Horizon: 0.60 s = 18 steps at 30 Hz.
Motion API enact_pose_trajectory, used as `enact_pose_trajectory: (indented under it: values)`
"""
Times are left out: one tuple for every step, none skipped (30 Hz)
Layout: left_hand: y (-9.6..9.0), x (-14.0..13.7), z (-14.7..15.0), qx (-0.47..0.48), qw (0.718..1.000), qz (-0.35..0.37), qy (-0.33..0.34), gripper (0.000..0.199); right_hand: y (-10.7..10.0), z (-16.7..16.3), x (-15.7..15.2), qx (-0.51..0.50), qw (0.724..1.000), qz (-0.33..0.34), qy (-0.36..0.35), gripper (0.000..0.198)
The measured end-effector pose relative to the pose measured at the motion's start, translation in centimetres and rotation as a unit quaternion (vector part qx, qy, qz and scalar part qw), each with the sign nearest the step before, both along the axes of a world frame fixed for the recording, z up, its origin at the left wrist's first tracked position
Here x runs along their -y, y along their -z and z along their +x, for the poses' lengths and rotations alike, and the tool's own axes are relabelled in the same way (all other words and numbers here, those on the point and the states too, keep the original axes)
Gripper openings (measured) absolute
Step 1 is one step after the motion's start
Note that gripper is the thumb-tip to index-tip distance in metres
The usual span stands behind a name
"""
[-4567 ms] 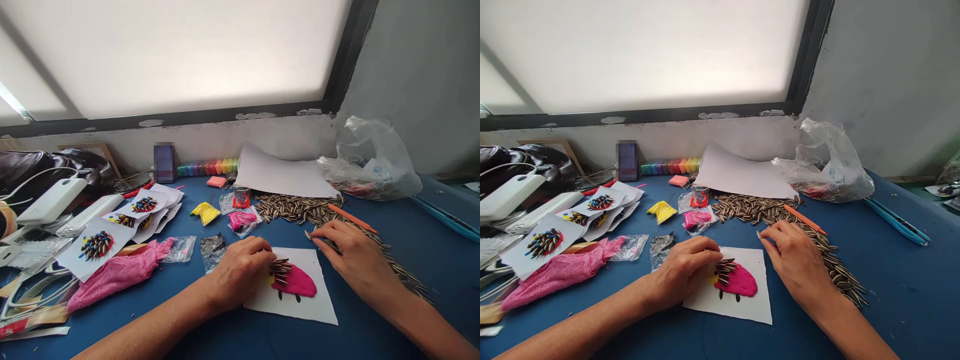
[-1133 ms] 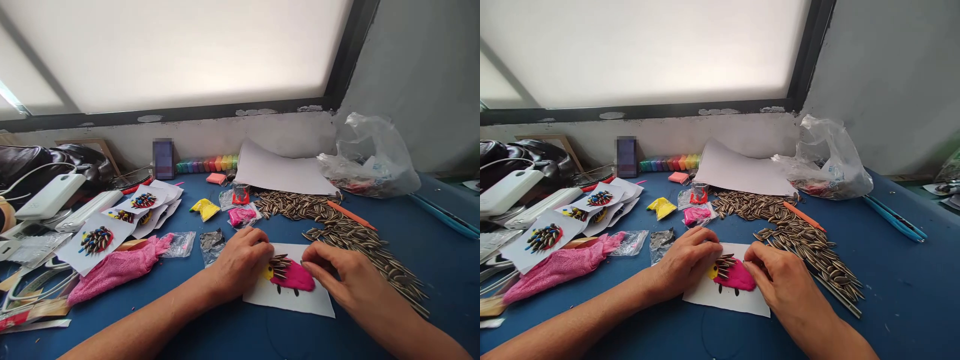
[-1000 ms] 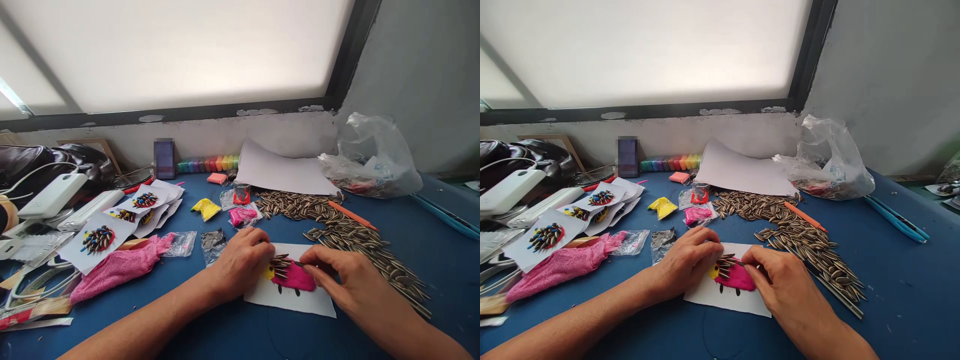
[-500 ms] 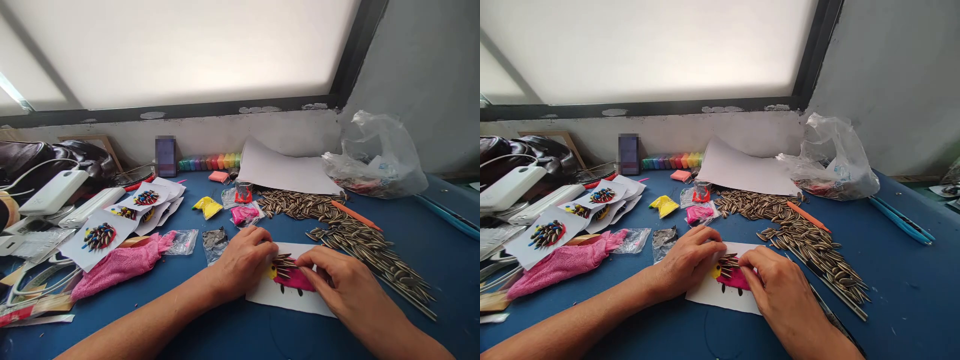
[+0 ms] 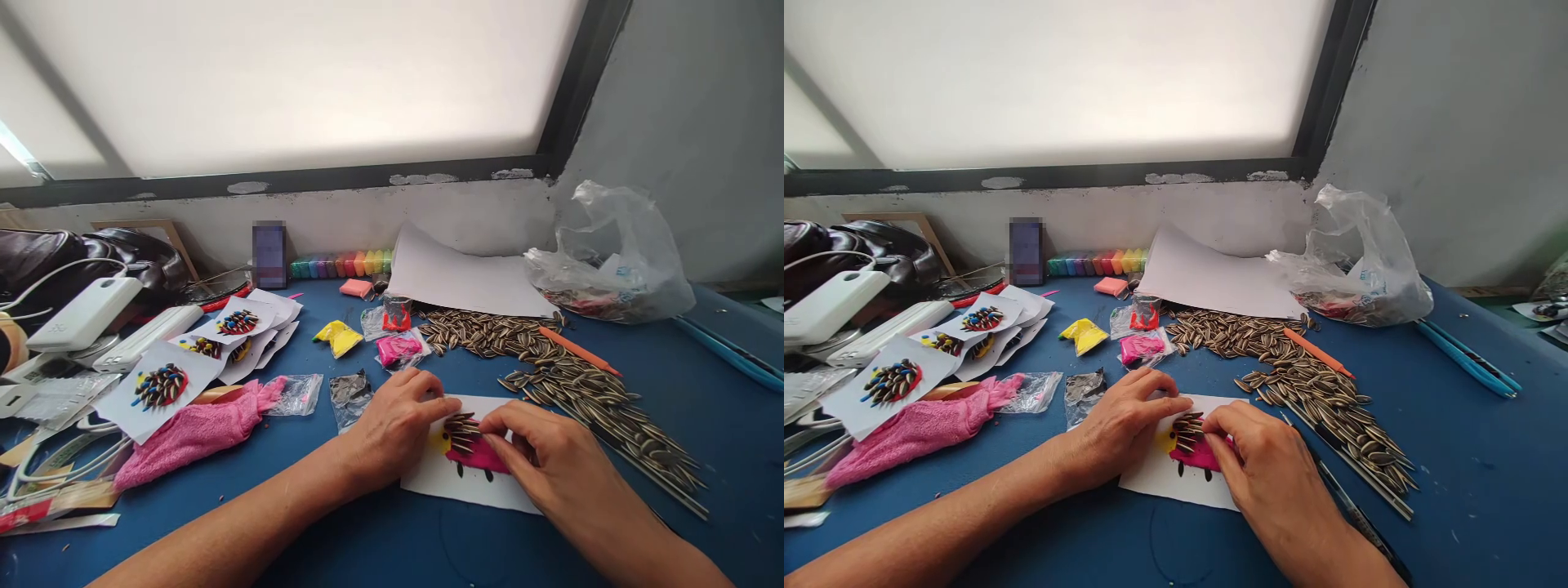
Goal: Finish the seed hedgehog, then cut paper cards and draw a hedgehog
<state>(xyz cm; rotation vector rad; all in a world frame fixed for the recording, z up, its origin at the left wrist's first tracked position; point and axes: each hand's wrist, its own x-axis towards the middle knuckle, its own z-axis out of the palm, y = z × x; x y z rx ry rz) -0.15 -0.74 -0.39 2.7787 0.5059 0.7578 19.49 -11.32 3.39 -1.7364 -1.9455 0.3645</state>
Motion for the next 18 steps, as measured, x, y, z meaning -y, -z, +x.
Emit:
enact_pose_trajectory:
  values:
    - [-0.03, -0.01, -0.02, -0.006, 1.000, 0.000, 0.000, 0.042, 0.04, -0.03, -0.01, 0.003, 1.000, -0.002, -0.003, 0.017]
    - [-0.07, -0.02, -0.05, -0.011, 1.000, -0.001, 0.000, 0.042, 0.08, -0.06, -0.01, 0.007, 1.000, -0.002, -0.006, 0.017]
    - [-0.12, -0.02, -0.07, -0.016, 1.000, -0.003, 0.001, 0.043, 0.12, -0.10, -0.01, 0.012, 1.000, -0.003, -0.009, 0.018]
    - [-0.17, -0.01, -0.10, -0.021, 1.000, -0.005, 0.004, 0.042, 0.15, -0.12, -0.01, 0.018, 1.000, -0.004, -0.011, 0.019]
    - [-0.21, 0.00, -0.13, -0.025, 1.000, -0.005, 0.008, 0.041, 0.20, -0.13, -0.02, 0.024, 1.000, -0.006, -0.013, 0.020]
    - [-0.23, 0.01, -0.16, -0.028, 1.000, -0.004, 0.011, 0.040, 0.24, -0.13, -0.02, 0.029, 0.999, -0.007, -0.016, 0.021]
    - [-0.25, 0.02, -0.19, -0.031, 0.999, -0.002, 0.014, 0.039, 0.29, -0.12, -0.02, 0.033, 0.999, -0.008, -0.019, 0.021]
    - [-0.24, 0.03, -0.22, -0.031, 0.999, 0.001, 0.015, 0.039, 0.35, -0.11, -0.02, 0.037, 0.999, -0.008, -0.022, 0.022]
    - [-0.22, 0.04, -0.25, -0.031, 0.999, 0.003, 0.016, 0.038, 0.40, -0.10, -0.02, 0.040, 0.999, -0.007, -0.025, 0.022]
    - [-0.18, 0.04, -0.28, -0.030, 0.999, 0.004, 0.015, 0.039, 0.44, -0.10, -0.03, 0.041, 0.999, -0.006, -0.027, 0.022]
    - [-0.14, 0.04, -0.30, -0.030, 0.999, 0.004, 0.014, 0.039, 0.46, -0.11, -0.03, 0.042, 0.999, -0.006, -0.027, 0.022]
    - [-0.09, 0.04, -0.31, -0.031, 0.999, 0.003, 0.014, 0.039, 0.47, -0.14, -0.03, 0.042, 0.999, -0.008, -0.027, 0.022]
    - [-0.03, 0.03, -0.31, -0.032, 0.999, 0.002, 0.015, 0.039, 0.46, -0.17, -0.03, 0.041, 0.999, -0.010, -0.028, 0.022]
    - [0.02, 0.02, -0.31, -0.033, 0.999, 0.002, 0.016, 0.038, 0.44, -0.21, -0.03, 0.039, 0.999, -0.012, -0.029, 0.022]
    - [0.06, 0.01, -0.31, -0.032, 0.999, 0.001, 0.017, 0.038, 0.40, -0.26, -0.04, 0.038, 0.999, -0.015, -0.031, 0.022]
    - [0.10, 0.01, -0.30, -0.030, 0.999, 0.002, 0.017, 0.039, 0.37, -0.29, -0.04, 0.037, 0.999, -0.016, -0.032, 0.022]
    - [0.11, 0.01, -0.29, -0.029, 0.999, 0.002, 0.018, 0.039, 0.34, -0.32, -0.04, 0.037, 0.999, -0.018, -0.033, 0.022]
    - [0.11, 0.02, -0.29, -0.028, 0.999, 0.002, 0.019, 0.039, 0.32, -0.34, -0.05, 0.039, 0.999, -0.019, -0.033, 0.023]
